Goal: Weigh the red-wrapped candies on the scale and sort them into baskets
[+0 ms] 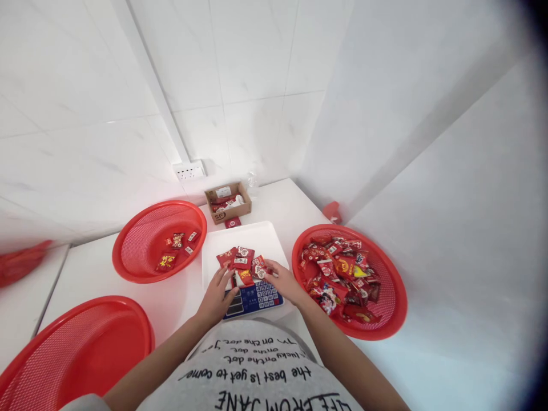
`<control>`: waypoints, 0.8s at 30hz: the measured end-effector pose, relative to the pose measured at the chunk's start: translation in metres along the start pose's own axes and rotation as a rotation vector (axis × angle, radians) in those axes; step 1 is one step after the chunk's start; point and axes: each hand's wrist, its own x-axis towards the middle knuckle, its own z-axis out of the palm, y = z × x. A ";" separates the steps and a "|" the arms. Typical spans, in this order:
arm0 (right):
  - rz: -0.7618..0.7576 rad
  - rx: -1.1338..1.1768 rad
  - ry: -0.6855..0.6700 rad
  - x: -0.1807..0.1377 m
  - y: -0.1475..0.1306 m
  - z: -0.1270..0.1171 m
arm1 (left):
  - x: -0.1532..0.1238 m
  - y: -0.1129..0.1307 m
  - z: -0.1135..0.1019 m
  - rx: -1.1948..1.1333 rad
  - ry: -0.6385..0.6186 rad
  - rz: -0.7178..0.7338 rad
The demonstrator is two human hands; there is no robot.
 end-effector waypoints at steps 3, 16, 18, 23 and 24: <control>-0.017 -0.059 0.049 0.000 0.004 0.000 | 0.000 0.000 0.000 -0.005 0.004 0.011; -0.184 -0.193 0.160 -0.001 0.027 0.005 | -0.001 0.003 -0.001 -0.010 -0.022 -0.029; -0.246 -0.255 0.143 -0.001 0.025 0.004 | -0.003 0.006 -0.004 -0.036 -0.018 -0.049; -0.303 -0.399 0.222 -0.005 0.025 -0.007 | -0.001 0.040 -0.022 -0.221 -0.037 -0.211; -0.307 -0.418 0.258 -0.007 0.027 -0.011 | 0.000 0.056 -0.031 -0.309 -0.094 -0.274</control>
